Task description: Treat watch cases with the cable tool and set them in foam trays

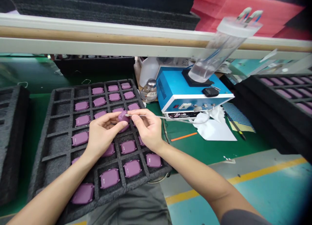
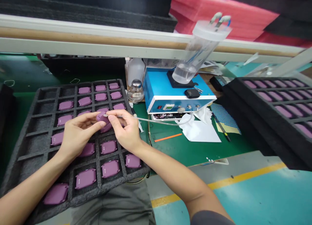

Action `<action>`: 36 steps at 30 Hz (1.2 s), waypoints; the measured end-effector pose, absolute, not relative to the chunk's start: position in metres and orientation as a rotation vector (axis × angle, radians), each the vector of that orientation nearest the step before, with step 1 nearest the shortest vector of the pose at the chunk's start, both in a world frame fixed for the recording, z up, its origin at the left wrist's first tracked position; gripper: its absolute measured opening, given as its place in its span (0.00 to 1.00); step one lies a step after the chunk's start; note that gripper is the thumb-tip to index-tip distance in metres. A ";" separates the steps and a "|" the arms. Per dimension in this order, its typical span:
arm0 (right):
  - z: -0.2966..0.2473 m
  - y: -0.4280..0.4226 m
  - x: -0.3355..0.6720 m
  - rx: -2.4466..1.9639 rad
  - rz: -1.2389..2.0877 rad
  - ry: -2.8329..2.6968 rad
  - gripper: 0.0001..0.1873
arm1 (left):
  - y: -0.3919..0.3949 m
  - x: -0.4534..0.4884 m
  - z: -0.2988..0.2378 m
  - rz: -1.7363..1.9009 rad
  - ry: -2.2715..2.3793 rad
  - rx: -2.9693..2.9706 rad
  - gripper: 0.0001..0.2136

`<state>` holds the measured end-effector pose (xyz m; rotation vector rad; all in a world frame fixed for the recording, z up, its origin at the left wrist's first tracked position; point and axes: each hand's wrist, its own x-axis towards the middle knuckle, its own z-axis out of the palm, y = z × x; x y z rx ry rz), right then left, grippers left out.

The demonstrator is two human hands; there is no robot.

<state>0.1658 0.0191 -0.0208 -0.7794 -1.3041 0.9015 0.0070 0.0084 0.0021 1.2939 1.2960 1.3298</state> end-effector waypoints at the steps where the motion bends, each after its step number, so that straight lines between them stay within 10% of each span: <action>1: -0.021 0.019 0.166 -0.778 0.903 -1.303 0.06 | 0.008 0.007 0.002 1.330 1.293 1.295 0.18; 36: -0.021 0.019 0.166 -0.770 0.899 -1.311 0.07 | 0.008 0.006 0.003 1.316 1.308 1.305 0.18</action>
